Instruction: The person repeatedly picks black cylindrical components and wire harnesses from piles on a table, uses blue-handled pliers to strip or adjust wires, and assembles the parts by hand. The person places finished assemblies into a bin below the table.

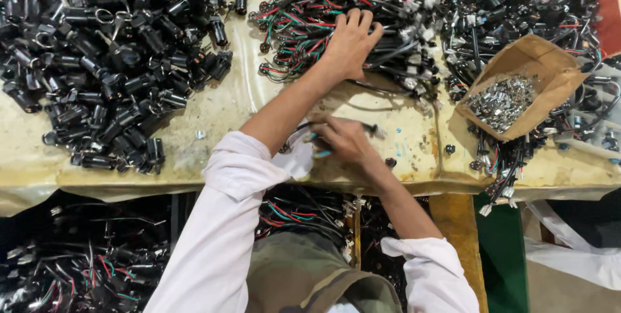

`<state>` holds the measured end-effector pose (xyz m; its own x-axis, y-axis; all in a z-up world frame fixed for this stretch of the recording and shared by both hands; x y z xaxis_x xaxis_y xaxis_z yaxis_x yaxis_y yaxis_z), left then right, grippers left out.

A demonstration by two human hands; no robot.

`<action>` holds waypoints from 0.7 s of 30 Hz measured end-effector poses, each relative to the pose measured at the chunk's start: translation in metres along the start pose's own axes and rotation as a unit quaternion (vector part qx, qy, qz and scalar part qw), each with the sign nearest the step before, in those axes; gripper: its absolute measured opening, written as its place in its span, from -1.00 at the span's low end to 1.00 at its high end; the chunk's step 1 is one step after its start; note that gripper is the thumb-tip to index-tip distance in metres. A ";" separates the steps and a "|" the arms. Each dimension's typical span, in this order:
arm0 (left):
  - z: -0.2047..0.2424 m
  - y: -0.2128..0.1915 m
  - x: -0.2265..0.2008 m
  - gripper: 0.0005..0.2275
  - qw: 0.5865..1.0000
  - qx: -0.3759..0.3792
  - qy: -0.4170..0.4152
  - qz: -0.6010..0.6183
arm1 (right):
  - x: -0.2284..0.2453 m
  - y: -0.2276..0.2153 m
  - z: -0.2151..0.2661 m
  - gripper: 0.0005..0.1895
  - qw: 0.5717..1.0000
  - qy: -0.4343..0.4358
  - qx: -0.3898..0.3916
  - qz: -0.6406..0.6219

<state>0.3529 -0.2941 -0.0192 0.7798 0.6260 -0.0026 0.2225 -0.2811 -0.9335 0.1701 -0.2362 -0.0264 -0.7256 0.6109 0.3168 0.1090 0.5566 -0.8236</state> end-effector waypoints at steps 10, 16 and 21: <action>0.088 -0.040 -0.044 -0.30 0.995 -0.090 0.038 0.030 | -0.020 -0.066 0.031 -0.77 0.959 0.032 -0.267 0.083; 0.052 0.007 0.018 -0.08 0.967 0.082 0.134 0.199 | -0.023 -0.064 0.017 -0.76 0.959 0.104 -0.235 0.117; -0.004 0.044 0.039 -0.21 0.961 0.101 0.196 0.166 | -0.032 -0.059 0.010 -0.79 0.959 0.169 -0.194 0.116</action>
<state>0.3950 -0.2850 -0.0594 0.9578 0.1923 -0.2136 -0.1638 -0.2453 -0.9555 0.1800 -0.2940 0.0076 -0.3966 0.8552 0.3336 0.5335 0.5104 -0.6744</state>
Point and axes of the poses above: each hand's wrist, its own z-axis away from the middle knuckle, its own y-axis out of the palm, x = y × z, the point moved 9 cm from there along -z, towards the middle knuckle, and after that the axes turned 2 degrees about x, right-handed, at the moved point
